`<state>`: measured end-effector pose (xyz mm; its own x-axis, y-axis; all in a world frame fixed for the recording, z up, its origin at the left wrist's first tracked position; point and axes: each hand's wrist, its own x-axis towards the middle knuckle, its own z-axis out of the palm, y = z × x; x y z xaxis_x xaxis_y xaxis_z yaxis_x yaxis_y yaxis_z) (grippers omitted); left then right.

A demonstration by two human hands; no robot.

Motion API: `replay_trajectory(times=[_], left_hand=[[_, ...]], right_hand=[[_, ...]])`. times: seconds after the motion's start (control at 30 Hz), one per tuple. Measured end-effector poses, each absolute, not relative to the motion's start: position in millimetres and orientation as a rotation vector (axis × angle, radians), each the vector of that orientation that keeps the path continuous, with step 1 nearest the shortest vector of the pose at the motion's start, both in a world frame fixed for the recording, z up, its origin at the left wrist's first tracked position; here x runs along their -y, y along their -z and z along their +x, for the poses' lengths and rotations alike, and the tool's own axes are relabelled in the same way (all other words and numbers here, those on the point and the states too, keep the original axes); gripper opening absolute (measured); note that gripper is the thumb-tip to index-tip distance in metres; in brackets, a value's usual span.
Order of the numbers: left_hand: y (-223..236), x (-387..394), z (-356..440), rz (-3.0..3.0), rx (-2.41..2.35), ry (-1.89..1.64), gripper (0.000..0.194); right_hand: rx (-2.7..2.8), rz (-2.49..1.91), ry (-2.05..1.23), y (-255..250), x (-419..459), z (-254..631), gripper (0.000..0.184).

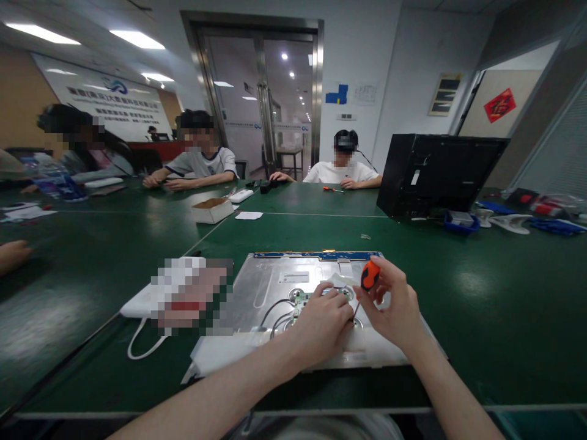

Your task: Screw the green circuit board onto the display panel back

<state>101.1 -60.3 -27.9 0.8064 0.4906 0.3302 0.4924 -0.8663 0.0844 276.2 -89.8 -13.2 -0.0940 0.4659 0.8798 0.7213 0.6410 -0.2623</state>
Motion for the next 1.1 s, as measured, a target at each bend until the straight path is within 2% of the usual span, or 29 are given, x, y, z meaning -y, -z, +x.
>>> replay_trajectory(times=[1.1], left_hand=[[29.0,61.4,98.9,-2.955,0.809,0.55,0.009]], right_hand=[[1.779,-0.977,0.197,12.7,92.2,277.8,0.051]])
